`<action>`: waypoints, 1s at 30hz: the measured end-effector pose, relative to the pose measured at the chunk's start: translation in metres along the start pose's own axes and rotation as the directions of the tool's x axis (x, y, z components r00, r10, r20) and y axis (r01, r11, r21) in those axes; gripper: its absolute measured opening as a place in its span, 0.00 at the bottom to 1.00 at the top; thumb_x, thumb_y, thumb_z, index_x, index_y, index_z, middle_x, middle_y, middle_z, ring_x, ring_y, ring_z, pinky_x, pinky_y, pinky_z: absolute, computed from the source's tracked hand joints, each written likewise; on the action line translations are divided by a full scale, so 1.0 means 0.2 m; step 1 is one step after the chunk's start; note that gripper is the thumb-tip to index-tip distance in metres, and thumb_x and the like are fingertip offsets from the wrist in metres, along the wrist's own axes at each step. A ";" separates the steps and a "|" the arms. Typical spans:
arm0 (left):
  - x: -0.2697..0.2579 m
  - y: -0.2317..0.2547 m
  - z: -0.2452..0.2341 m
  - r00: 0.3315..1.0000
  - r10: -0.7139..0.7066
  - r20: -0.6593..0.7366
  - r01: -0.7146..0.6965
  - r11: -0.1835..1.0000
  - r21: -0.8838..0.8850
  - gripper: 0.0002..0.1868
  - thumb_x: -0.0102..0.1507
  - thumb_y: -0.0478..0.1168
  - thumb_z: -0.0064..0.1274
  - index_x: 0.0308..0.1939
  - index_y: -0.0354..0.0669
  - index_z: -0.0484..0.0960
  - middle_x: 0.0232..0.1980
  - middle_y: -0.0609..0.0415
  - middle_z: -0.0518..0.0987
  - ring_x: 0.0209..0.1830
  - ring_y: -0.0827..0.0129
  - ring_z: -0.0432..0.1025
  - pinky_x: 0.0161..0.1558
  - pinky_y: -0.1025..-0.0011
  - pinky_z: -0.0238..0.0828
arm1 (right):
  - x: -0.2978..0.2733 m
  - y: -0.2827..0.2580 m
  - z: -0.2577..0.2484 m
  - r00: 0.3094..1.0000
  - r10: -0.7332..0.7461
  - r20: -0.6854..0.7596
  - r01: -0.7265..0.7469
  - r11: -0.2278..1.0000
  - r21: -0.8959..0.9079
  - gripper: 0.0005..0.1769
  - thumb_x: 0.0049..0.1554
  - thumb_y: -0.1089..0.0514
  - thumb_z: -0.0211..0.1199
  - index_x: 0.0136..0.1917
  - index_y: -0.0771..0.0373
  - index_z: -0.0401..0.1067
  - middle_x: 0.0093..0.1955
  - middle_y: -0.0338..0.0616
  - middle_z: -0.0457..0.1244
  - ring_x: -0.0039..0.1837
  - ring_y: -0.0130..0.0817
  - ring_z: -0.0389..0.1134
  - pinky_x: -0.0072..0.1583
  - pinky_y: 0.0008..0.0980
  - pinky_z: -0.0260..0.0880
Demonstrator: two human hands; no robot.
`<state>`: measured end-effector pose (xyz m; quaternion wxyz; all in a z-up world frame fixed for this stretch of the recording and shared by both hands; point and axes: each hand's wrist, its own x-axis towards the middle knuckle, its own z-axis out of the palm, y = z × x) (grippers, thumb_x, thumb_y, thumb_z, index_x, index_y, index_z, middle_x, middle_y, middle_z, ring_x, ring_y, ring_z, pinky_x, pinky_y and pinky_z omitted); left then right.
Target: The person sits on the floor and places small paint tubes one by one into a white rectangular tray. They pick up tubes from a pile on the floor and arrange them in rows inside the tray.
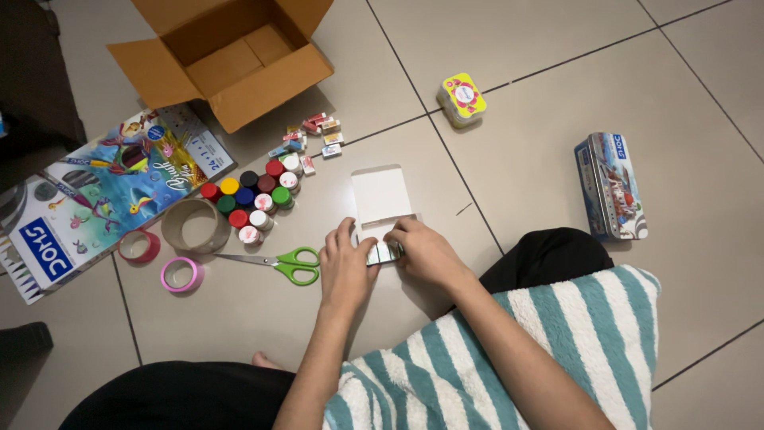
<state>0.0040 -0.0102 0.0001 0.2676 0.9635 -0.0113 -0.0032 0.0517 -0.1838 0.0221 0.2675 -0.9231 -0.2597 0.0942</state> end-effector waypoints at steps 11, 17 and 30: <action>0.00 -0.01 0.04 0.999 -0.039 -0.009 0.039 0.997 -0.064 0.28 0.48 0.38 0.69 0.53 0.50 0.83 0.70 0.47 0.64 0.69 0.49 0.60 0.62 0.50 0.62 | 0.10 -0.05 -0.05 0.999 -0.054 -0.005 0.054 0.998 0.013 0.14 0.52 0.59 0.67 0.53 0.62 0.78 0.54 0.48 0.67 0.55 0.48 0.69 0.56 0.43 0.71; 0.01 -0.01 0.02 0.999 -0.019 0.028 0.019 1.000 -0.009 0.33 0.46 0.39 0.70 0.56 0.46 0.79 0.70 0.45 0.64 0.67 0.48 0.59 0.62 0.50 0.60 | 0.35 -0.09 0.01 0.997 -0.037 -0.070 0.047 0.989 0.139 0.12 0.56 0.59 0.62 0.52 0.61 0.79 0.51 0.47 0.68 0.51 0.45 0.72 0.54 0.41 0.73; 0.02 0.03 -0.05 0.997 -0.049 0.066 0.049 0.999 -0.005 0.32 0.51 0.39 0.68 0.59 0.43 0.76 0.72 0.48 0.63 0.68 0.50 0.59 0.64 0.52 0.58 | 1.02 -0.17 0.35 0.945 -0.187 -0.270 0.227 0.966 0.125 0.32 0.53 0.67 0.59 0.71 0.67 0.65 0.60 0.60 0.66 0.61 0.58 0.68 0.62 0.48 0.68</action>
